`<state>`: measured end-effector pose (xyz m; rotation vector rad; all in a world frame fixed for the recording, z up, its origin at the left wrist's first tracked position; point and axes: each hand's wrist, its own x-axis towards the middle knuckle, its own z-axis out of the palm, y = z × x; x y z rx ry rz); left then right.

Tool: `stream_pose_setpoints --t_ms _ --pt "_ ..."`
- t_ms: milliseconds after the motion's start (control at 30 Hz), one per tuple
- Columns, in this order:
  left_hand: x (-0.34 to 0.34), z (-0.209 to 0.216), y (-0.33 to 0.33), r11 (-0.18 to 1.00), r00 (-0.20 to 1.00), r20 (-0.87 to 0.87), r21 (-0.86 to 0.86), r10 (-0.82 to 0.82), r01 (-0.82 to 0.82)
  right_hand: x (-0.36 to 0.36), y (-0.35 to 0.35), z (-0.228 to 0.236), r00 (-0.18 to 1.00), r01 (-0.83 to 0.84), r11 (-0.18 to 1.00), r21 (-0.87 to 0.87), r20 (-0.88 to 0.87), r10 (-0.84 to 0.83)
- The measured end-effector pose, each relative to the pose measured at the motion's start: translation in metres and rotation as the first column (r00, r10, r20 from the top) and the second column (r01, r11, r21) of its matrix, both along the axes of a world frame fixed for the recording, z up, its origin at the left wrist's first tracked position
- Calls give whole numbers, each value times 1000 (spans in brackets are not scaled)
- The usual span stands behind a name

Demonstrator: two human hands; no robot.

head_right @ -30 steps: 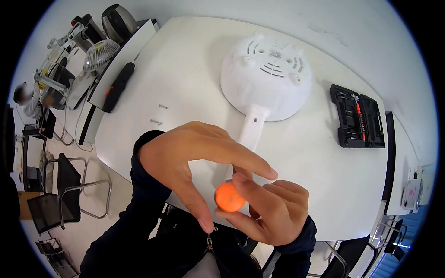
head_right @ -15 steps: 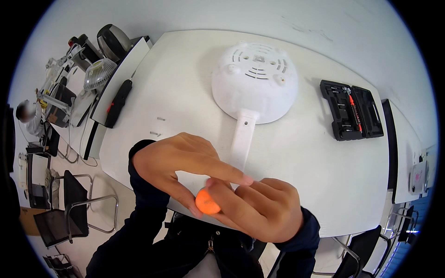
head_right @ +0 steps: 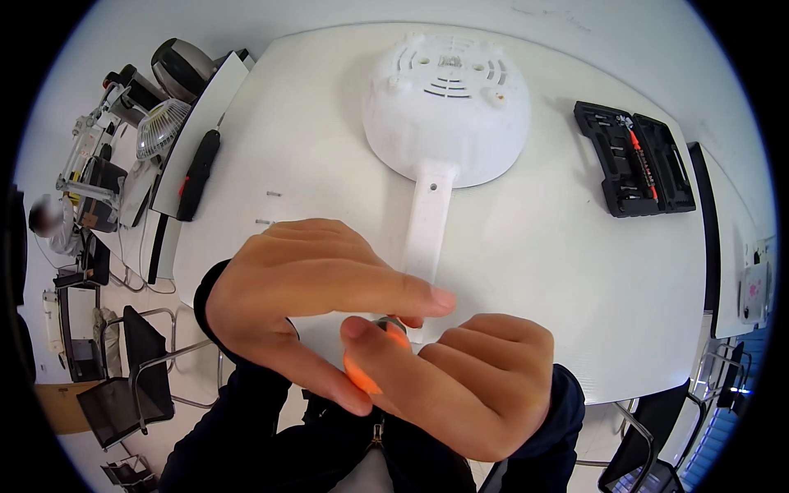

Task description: The person uses a screwdriver to fasten screws into the handle of a white fan base. They pick up screws from the table and tighten them one at a time into the handle while seated at a white table.

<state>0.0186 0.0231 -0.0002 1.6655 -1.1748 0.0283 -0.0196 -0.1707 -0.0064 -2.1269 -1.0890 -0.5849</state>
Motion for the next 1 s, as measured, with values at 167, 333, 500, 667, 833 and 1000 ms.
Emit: stream_pose_setpoints --t_ms 167,333,500,667,833,1000 --pt "-6 -10 -7 993 998 52 -113 43 -37 -2 -1 -2 997 -67 996 61 -34 69" --pt "-2 -9 -2 994 997 -67 -105 -48 41 4 8 -7 993 -72 994 87 96 63" --pt "8 -11 8 987 992 -69 -123 -108 98 11 5 -10 988 -145 988 49 -48 147" --pt "6 -14 7 963 972 -113 -203 -206 180 9 12 -10 983 -159 975 157 -69 171" --pt "4 -4 5 957 957 -120 -158 -264 244 0 15 -10 996 -86 977 196 23 83" --pt "-7 -11 1 986 992 21 -111 126 -122 5 18 -12 997 -14 981 191 78 -1"
